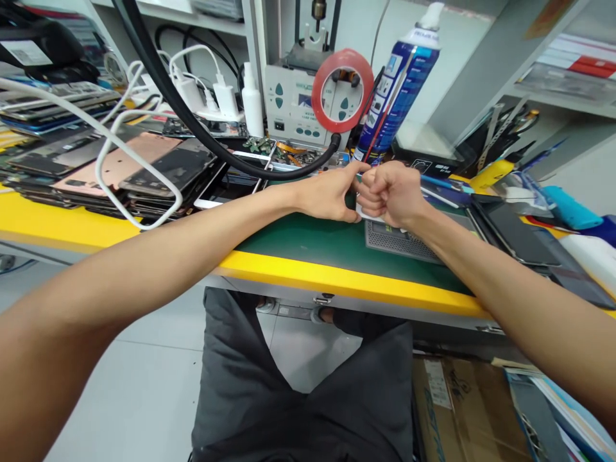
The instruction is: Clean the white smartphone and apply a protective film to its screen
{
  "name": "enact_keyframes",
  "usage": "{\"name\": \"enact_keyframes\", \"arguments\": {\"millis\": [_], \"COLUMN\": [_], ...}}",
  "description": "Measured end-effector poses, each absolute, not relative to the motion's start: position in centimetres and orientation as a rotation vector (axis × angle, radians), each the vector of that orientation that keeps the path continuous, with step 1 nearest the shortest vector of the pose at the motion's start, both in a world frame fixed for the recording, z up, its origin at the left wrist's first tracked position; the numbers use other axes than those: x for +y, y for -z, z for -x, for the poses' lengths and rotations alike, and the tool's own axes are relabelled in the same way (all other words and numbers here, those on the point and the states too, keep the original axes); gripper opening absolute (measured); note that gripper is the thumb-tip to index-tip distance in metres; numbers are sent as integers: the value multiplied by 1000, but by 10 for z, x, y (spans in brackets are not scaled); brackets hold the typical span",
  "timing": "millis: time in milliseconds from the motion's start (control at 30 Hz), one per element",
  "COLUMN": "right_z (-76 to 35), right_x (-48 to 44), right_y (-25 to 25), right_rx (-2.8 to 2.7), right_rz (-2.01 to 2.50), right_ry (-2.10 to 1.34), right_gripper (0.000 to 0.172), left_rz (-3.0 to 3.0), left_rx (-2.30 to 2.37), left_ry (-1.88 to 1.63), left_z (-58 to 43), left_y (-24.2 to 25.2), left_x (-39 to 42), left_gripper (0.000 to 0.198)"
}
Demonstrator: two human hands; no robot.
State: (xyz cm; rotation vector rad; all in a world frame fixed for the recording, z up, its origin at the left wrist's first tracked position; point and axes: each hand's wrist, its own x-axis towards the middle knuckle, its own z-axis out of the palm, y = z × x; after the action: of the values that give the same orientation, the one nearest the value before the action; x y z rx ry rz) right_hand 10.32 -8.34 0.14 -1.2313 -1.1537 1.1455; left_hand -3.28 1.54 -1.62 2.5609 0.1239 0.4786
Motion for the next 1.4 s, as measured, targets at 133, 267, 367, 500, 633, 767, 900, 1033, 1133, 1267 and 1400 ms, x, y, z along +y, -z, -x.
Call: {"name": "enact_keyframes", "arguments": {"millis": [133,267,367,500,633,767,900,1033,1133,1267,1400], "right_z": [-121,-147,-165,-178,-182,-186,-187,-182,-175,-162,-145], "right_x": [-100,-123,-139,-149,-144,-132,-119,-114,-109,-93,-74], "right_y": [-3,-4,-2,-1,-11,-22,-15,-12,-15,-15,-12], "right_rx": [-1212,-1115,-1025,-933,-930,-952,-859,-798,-793,-829,-898], "right_rz": [1163,1175,1206,1212,1263,1225,1301,1392,1429,1424,1392], "right_ry": [-1255,-1279,-1265,-1229,-1184,-1073,-1033,-1027,-1037,-1071,-1102], "right_gripper": [35,34,33,34,34,38,36,31,29,29,26], "left_rz": [-2572,-2603,-2636,-2673,-2690,-2740,-2747,-2746,-2747,-2737,-2729], "left_rx": [133,138,154,155,132,138,153,160,155,188,198], "left_ry": [-429,-457,-443,-428,-450,-457,-449,-423,-428,-422,-429], "left_z": [32,32,33,33,33,34,35,34,33,33,34], "left_y": [17,17,16,16,19,20,20,20,21,20,18], "left_x": [18,17,15,12,11,11,12,14,15,13,11], "left_gripper": [91,92,89,88,88,89,88,90,91,92,91]}}
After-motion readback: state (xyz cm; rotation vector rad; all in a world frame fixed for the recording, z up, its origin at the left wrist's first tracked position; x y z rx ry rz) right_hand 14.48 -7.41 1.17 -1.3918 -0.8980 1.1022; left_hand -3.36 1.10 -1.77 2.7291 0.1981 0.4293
